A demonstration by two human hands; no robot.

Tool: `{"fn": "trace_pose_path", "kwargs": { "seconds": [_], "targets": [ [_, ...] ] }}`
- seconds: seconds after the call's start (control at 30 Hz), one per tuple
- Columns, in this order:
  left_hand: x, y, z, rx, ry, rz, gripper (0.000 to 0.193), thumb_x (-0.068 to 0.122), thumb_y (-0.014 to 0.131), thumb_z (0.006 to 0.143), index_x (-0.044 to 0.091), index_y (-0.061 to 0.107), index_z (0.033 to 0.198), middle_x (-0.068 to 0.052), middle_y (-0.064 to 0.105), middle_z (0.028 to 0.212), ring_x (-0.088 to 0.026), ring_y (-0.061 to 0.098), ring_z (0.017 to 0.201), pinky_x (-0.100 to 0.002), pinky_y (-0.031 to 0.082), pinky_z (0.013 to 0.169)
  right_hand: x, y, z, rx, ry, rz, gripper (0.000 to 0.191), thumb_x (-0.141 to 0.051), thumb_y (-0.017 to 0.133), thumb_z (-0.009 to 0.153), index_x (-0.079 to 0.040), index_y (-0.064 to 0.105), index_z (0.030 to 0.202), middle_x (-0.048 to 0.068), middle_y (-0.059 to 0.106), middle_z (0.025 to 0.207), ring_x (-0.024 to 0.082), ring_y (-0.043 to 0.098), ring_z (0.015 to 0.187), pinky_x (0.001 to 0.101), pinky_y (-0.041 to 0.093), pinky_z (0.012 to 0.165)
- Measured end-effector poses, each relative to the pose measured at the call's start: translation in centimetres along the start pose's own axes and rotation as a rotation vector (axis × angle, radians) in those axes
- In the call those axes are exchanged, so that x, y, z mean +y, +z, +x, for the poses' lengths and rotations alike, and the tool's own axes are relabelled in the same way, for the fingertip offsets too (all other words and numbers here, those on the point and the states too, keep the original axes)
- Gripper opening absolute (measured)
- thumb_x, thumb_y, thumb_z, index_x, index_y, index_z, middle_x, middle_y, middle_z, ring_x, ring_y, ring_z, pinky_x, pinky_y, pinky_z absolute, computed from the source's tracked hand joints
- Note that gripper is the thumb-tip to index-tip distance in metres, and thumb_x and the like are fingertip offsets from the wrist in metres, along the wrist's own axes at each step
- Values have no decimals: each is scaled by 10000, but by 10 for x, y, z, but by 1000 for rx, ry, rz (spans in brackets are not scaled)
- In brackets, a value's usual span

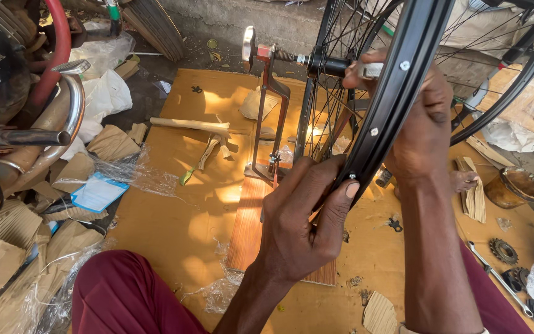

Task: The person sits on the floor and uses a metal ring to repeatedly tap and adjust the rim of a bicycle wheel mounted on a truing stand. The person rotates the wheel to access different sections and continues tapping the rim along its circumference.

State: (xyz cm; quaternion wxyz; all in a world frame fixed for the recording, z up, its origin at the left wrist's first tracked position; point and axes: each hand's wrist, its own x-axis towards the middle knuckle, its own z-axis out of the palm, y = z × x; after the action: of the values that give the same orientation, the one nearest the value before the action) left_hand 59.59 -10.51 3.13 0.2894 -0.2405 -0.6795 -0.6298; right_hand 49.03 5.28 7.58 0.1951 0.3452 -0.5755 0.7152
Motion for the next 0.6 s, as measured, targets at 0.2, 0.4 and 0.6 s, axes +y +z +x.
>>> {"fn": "trace_pose_path", "kwargs": {
  "seconds": [0.2,0.4,0.6],
  "targets": [
    [-5,0,0,-5,0,1,178,99,653,1045,14,680,1200,-80,633,916,-127,671,742,-267,527,619,6,11,7,-13,-125,84,266,-329,642,1122,-72,711,1118,51,751,986,176,713,835,367,555,865],
    [-3,-1,1,10,20,40,176,89,658,1036,2,688,1185,-68,598,857,-124,587,676,-278,466,583,-9,24,8,12,-230,-148,212,-202,826,937,-167,646,1042,20,695,1091,122,680,1018,320,584,915],
    [-5,1,1,18,5,29,201,90,668,1016,-3,699,1191,-67,594,841,-122,576,651,-275,457,566,-4,39,16,349,-593,-759,451,-145,968,980,-62,531,905,30,508,992,131,477,844,300,394,708]
  ]
}}
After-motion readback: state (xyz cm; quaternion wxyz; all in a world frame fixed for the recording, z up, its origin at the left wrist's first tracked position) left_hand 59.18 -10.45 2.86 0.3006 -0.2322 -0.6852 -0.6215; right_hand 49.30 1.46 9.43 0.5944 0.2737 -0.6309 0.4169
